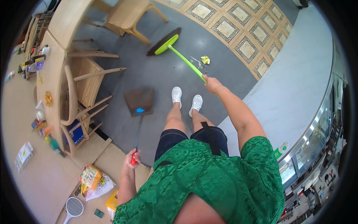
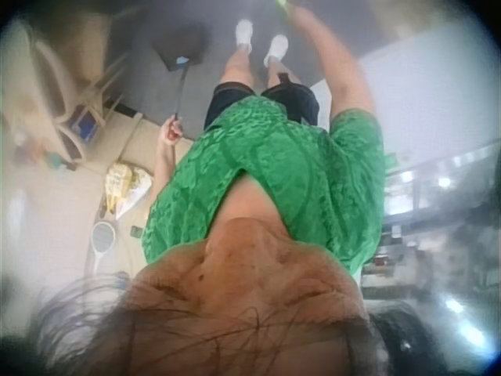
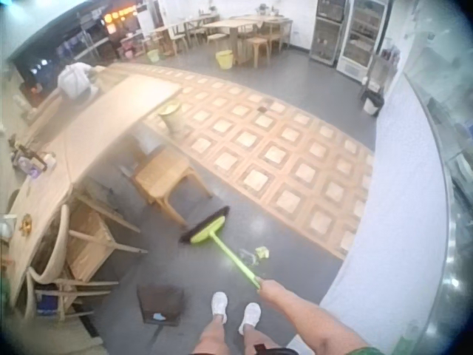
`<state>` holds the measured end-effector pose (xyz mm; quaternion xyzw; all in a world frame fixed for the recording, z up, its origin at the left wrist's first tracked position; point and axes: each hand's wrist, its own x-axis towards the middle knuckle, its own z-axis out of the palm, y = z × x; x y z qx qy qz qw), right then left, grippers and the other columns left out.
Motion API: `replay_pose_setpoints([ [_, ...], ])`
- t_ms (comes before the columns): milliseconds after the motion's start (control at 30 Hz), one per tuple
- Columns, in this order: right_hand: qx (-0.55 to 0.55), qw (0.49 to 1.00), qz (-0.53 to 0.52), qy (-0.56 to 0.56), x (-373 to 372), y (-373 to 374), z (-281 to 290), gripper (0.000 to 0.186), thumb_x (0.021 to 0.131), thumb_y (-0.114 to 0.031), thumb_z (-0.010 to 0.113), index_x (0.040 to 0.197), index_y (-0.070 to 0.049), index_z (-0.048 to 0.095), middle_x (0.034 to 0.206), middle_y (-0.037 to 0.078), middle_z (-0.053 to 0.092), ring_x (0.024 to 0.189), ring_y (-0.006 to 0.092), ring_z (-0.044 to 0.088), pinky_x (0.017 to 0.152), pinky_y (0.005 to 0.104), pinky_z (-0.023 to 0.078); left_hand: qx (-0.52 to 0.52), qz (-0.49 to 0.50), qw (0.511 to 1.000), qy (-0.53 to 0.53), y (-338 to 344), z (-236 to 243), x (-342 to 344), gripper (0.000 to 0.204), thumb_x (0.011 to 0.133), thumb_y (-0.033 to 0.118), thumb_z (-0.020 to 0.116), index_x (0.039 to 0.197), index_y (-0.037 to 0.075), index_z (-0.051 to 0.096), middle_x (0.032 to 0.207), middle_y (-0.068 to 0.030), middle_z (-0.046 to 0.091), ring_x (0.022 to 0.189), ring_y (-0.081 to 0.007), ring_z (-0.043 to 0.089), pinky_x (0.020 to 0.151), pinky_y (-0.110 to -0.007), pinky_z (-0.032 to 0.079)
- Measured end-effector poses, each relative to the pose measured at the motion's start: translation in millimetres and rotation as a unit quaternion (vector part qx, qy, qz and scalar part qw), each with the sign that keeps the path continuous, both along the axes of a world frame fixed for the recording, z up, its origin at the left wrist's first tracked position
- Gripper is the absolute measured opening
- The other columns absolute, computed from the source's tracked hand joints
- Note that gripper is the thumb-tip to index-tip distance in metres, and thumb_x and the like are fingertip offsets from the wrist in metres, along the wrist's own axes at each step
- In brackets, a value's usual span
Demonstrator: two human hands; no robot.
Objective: The person sweeps the tiled floor of a restaurant or cafe using a broom and dustpan. They move chairs to access areas underneath, sweep debris into the dustpan, and empty it into a trash bin. The person then washes their hands in a kitchen sink and dries them with a towel.
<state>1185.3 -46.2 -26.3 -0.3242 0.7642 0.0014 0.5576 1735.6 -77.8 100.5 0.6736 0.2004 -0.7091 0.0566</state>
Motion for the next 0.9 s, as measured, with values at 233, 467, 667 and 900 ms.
replay_pose_setpoints([
  [233,0.052,0.958,0.214,0.184,-39.4,96.6,22.3,0.049,0.082,-0.008,0.042,0.126,-0.028,0.035,0.093,0.013,0.059,0.089,0.03,0.059,0.073,0.0406,0.048,-0.003,-0.028,1.0,0.012,6.9,-9.9,1.2,0.023,0.086,0.024,0.05,0.09,0.002,0.047,0.058,0.002,0.046,0.042,-0.0059,0.041,0.034,-0.02,0.034],
  [467,0.12,0.951,0.178,0.22,-47.3,174.2,93.9,0.055,0.08,-0.008,0.047,0.13,-0.028,0.037,0.087,0.013,0.061,0.082,0.0272,0.059,0.07,0.0391,0.047,-0.052,-0.218,0.975,-0.014,-30.4,-23.1,-33.4,0.017,0.085,0.017,0.05,0.084,0.001,0.047,0.055,0.0004,0.043,0.041,-0.0086,0.04,0.035,-0.023,0.033],
  [667,0.056,0.98,-0.046,0.184,-48.4,198.8,105.9,0.048,0.08,-0.013,0.049,0.127,-0.023,0.043,0.092,0.015,0.061,0.085,0.0277,0.06,0.071,0.0384,0.047,-0.092,-0.371,0.924,0.004,-69.2,-29.6,-75.2,0.015,0.083,0.015,0.051,0.072,0.004,0.047,0.053,-0.0015,0.045,0.04,-0.0114,0.041,0.035,-0.027,0.034],
  [900,0.048,0.964,-0.182,0.189,-14.6,143.9,25.6,0.04,0.082,-0.015,0.04,0.122,-0.012,0.043,0.099,0.021,0.058,0.094,0.0354,0.056,0.078,0.0424,0.045,-0.086,-0.405,0.91,0.008,-106.7,-66.5,-160.7,0.012,0.081,0.013,0.05,0.073,0.007,0.044,0.056,-0.002,0.048,0.042,-0.0103,0.044,0.04,-0.024,0.038],
])
